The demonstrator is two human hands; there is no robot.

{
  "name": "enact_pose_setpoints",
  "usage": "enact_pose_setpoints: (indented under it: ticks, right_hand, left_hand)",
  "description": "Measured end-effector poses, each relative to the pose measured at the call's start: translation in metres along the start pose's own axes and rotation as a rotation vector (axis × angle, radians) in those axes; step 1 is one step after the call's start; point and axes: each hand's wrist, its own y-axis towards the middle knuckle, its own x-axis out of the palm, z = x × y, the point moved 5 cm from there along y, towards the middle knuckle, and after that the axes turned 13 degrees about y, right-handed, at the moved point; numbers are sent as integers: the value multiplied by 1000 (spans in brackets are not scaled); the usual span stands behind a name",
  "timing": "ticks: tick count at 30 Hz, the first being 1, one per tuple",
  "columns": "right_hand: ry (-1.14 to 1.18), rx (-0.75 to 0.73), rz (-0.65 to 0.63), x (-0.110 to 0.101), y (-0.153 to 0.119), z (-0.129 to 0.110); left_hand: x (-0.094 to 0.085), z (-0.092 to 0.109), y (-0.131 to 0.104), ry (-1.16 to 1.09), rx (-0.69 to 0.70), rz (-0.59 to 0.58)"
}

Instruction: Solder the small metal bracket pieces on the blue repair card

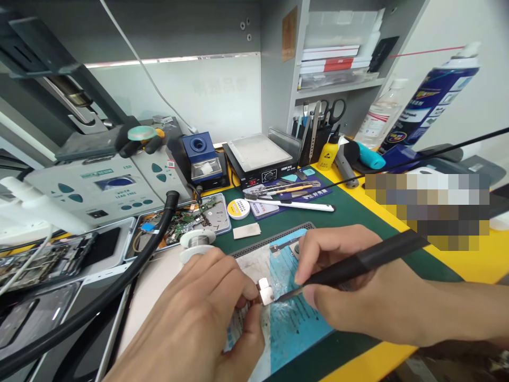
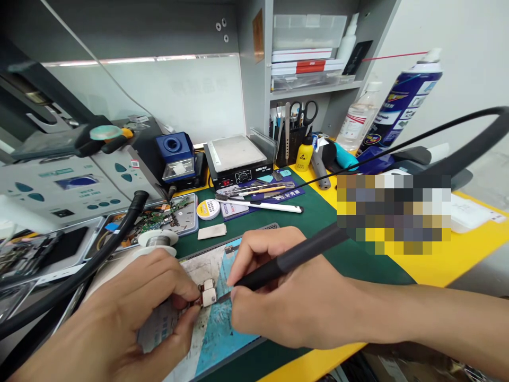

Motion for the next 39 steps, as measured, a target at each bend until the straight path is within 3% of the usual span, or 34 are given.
enact_pose_setpoints:
  ticks: [13,33,39]
  right_hand:
    - [92,80,34,1,2,1]
    - [33,45,-14,7,2,2]
    - [10,31,56,3,2,3]
  left_hand:
    - [1,0,1,-6,-22,-10]
    - [-2,2,2,20,-25,-18]
    - [-2,0,0,22,-32,-8]
